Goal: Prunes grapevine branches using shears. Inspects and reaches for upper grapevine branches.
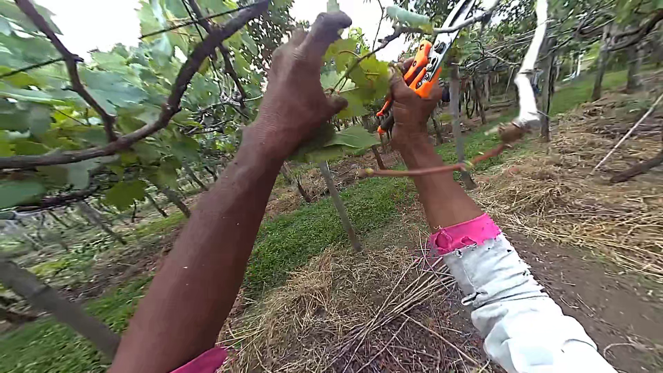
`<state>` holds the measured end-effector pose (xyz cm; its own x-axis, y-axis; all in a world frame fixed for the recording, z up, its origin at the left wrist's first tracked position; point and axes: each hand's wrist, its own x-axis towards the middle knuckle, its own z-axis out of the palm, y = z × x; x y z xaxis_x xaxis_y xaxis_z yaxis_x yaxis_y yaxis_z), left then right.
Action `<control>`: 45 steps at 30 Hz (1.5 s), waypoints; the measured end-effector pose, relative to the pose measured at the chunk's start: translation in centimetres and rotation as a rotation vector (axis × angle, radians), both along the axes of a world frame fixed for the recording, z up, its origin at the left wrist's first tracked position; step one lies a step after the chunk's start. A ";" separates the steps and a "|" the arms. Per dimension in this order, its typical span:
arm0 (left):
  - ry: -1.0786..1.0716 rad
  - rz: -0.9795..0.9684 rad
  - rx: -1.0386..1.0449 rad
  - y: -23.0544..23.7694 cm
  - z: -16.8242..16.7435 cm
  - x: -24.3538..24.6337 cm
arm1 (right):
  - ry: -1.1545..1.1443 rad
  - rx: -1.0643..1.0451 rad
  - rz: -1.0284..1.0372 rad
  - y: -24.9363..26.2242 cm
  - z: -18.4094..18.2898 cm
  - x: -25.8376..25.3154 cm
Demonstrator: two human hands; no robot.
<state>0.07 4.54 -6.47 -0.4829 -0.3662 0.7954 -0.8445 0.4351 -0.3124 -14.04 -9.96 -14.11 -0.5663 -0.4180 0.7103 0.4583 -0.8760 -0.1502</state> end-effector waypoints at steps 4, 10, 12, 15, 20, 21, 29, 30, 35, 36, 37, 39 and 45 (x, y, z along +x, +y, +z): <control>-0.057 0.060 -0.004 -0.9 -0.1 0.3 | 0.298 0.294 -0.152 0.3 -5.0 -0.6; -0.019 0.081 0.004 -2.3 -0.7 0.5 | 0.515 -0.142 -0.576 5.7 -6.0 -1.3; -0.036 0.050 -0.033 -2.9 -0.8 0.8 | 0.455 -0.262 -0.576 6.1 -2.1 -1.5; -0.026 0.022 -0.041 -3.3 -1.2 0.8 | 0.449 -0.239 -0.332 6.7 1.8 -1.3; -0.063 -0.115 -0.125 -3.5 -0.9 1.6 | 0.307 -0.321 -0.050 5.9 1.2 -0.6; -0.047 -0.118 -0.146 -3.5 -0.6 1.8 | 0.340 -0.353 -0.136 5.0 0.1 -0.9; -0.018 -0.052 -0.142 -2.4 0.3 1.8 | 1.000 0.254 -0.683 5.5 -3.4 -3.0; -0.014 -0.053 -0.154 -2.5 0.3 1.8 | 1.021 0.268 -0.700 5.5 -3.1 -3.0; 0.037 -0.062 -0.137 -2.6 -0.7 1.5 | 0.995 0.133 -0.736 6.1 -3.2 -3.1; 0.044 -0.074 -0.150 -2.8 -0.6 1.7 | 0.968 0.105 -0.754 6.0 -3.0 -2.9; 0.051 -0.087 -0.164 -2.9 -0.4 1.9 | 0.960 0.105 -0.758 5.8 -2.6 -2.6; 0.064 -0.100 -0.175 -3.1 -0.5 2.4 | 0.949 0.133 -0.748 5.5 -2.2 -2.3; 0.072 -0.112 -0.121 -0.8 -1.3 2.1 | 0.984 0.208 -0.653 7.0 -1.8 -2.1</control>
